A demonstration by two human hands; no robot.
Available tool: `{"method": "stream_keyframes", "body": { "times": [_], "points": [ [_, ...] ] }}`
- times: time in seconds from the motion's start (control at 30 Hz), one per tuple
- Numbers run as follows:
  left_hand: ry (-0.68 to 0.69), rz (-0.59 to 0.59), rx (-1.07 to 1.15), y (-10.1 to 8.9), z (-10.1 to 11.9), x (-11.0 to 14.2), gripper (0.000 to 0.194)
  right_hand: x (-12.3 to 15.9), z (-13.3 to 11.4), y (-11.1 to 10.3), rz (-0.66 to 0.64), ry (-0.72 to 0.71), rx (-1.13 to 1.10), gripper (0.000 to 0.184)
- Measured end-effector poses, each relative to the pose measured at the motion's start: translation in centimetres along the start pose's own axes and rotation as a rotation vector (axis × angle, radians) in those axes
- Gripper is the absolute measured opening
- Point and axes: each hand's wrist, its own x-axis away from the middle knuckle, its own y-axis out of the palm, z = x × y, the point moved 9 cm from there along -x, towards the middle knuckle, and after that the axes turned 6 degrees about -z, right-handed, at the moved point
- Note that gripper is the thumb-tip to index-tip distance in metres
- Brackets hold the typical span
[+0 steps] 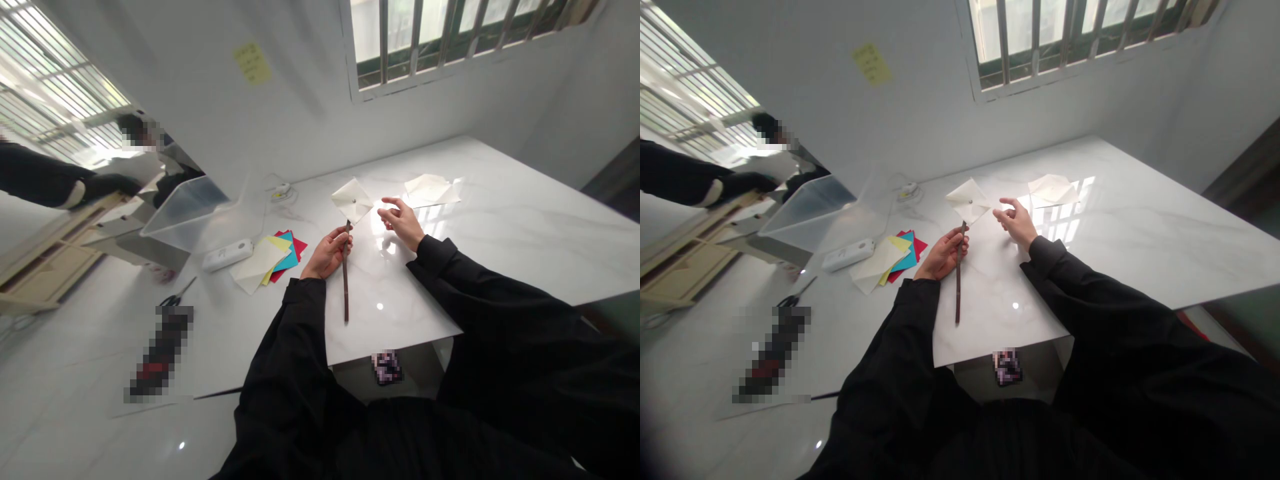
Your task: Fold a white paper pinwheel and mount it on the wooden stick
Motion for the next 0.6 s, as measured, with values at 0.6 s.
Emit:
{"method": "stream_keyframes", "body": {
  "times": [0.6],
  "points": [
    [0.009, 0.020, -0.012, -0.3, 0.1, 0.1, 0.058, -0.2, -0.7, -0.1, -0.024, -0.078, 0.406, 0.043]
  ]
}}
